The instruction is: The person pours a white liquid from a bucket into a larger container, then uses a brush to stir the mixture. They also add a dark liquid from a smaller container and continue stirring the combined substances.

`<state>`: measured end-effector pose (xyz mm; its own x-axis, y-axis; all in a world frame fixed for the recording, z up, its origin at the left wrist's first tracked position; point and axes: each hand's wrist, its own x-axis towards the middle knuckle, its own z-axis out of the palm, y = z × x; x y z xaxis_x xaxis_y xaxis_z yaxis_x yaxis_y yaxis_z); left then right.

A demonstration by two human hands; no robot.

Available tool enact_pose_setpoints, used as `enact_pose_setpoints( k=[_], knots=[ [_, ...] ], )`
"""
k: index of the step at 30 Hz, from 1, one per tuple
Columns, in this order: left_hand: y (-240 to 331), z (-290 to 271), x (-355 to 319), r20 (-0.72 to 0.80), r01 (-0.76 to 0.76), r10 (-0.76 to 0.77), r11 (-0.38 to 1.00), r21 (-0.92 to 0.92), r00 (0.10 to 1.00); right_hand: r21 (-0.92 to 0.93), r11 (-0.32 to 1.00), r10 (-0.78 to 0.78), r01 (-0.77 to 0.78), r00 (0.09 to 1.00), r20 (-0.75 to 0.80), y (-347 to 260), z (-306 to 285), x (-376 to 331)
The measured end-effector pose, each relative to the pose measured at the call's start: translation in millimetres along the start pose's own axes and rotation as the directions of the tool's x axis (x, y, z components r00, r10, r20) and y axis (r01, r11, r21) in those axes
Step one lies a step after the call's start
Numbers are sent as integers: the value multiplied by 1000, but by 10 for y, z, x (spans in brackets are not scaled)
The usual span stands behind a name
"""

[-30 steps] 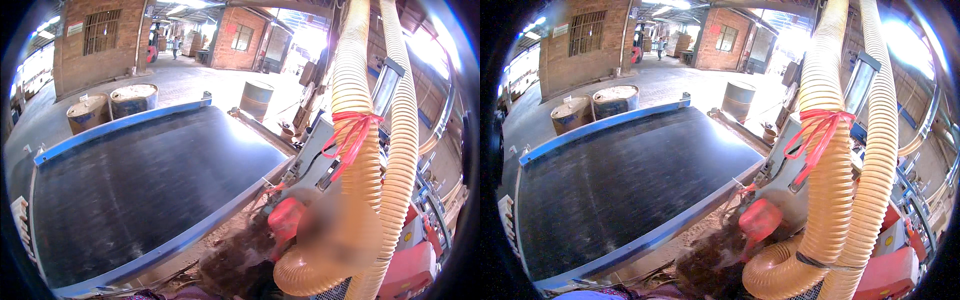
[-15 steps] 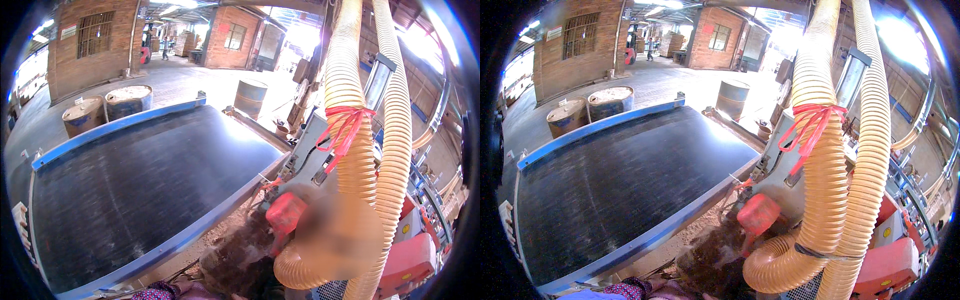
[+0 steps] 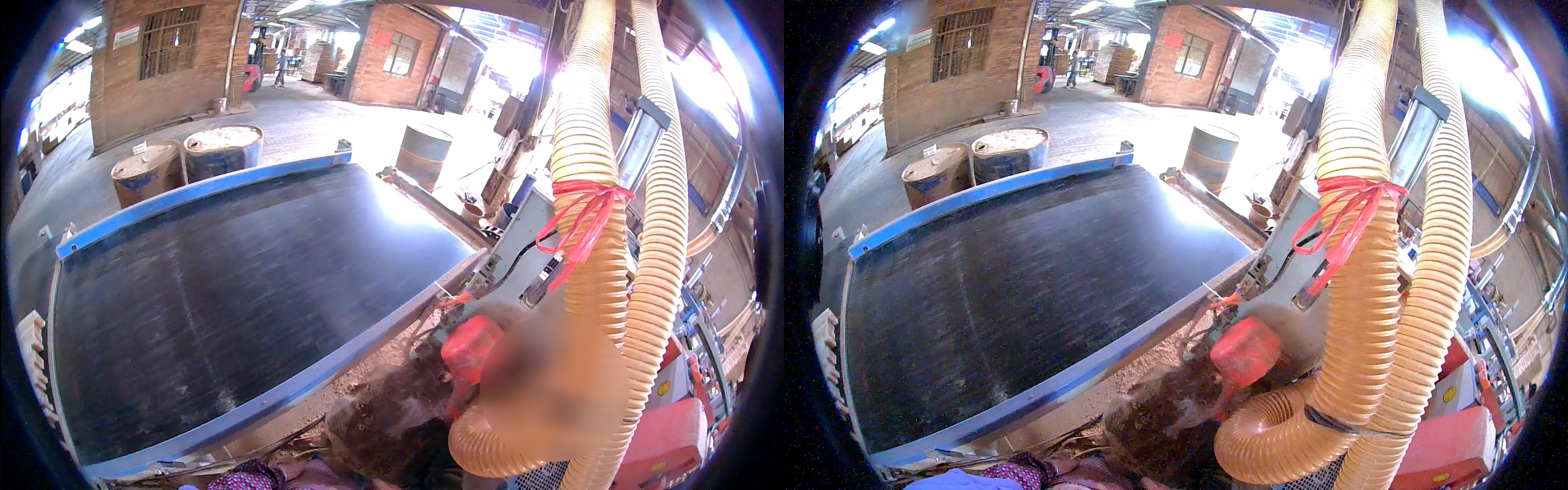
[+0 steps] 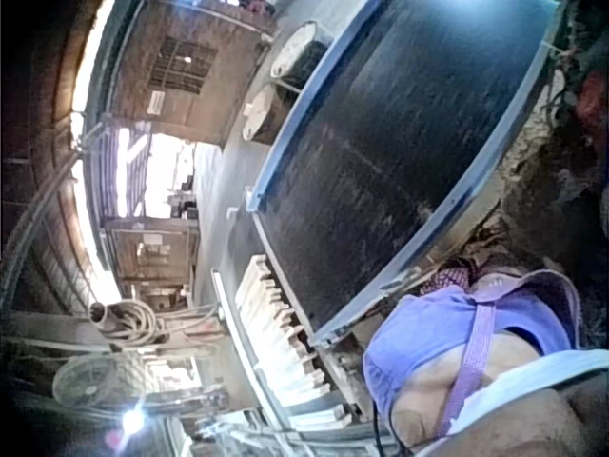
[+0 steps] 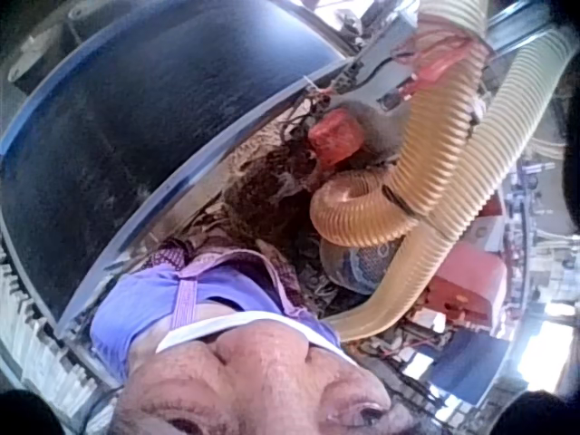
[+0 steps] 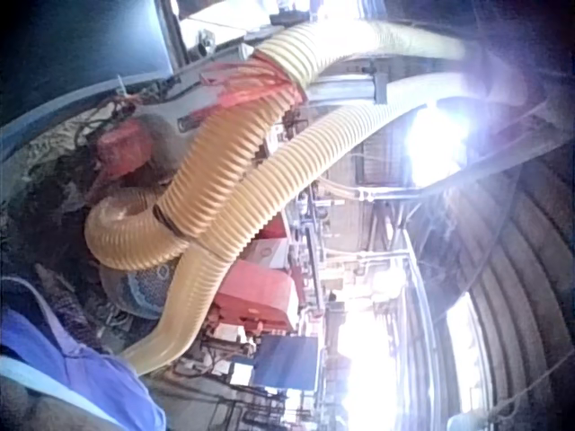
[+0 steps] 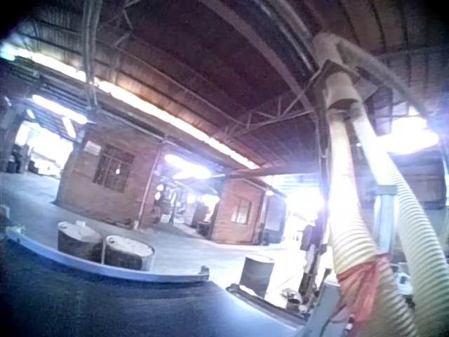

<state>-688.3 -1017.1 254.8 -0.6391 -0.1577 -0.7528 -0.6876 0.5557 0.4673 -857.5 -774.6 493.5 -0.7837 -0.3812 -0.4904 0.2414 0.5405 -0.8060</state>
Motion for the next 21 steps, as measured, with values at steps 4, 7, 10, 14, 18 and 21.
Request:
enact_pose_setpoints(
  k=[4, 7, 10, 14, 18, 21],
  knots=[
    [42, 194, 213, -14, -48, 49, 998, 33, 999, -28, 999, 29, -29, 999, -19, 123, -91, -53],
    [44, 182, 318, 37, -55, 54, 998, 28, 998, -27, 999, 31, -32, 999, -30, 162, -126, -98],
    [65, 171, 295, 38, -84, 82, 996, 42, 996, -30, 998, 45, -46, 999, -28, 292, -127, -150],
    [3, 3, 193, -35, -148, 150, 987, 60, 988, -20, 999, 38, -38, 999, -6, 318, -26, -207],
    [738, -260, -249, -47, 21, -16, 992, 123, 999, -24, 997, 73, -74, 997, -35, 489, -140, -259],
    [689, -230, -160, -3, -63, 64, 994, 91, 998, -27, 996, 82, -84, 996, -46, 541, -188, -269]
  ],
)
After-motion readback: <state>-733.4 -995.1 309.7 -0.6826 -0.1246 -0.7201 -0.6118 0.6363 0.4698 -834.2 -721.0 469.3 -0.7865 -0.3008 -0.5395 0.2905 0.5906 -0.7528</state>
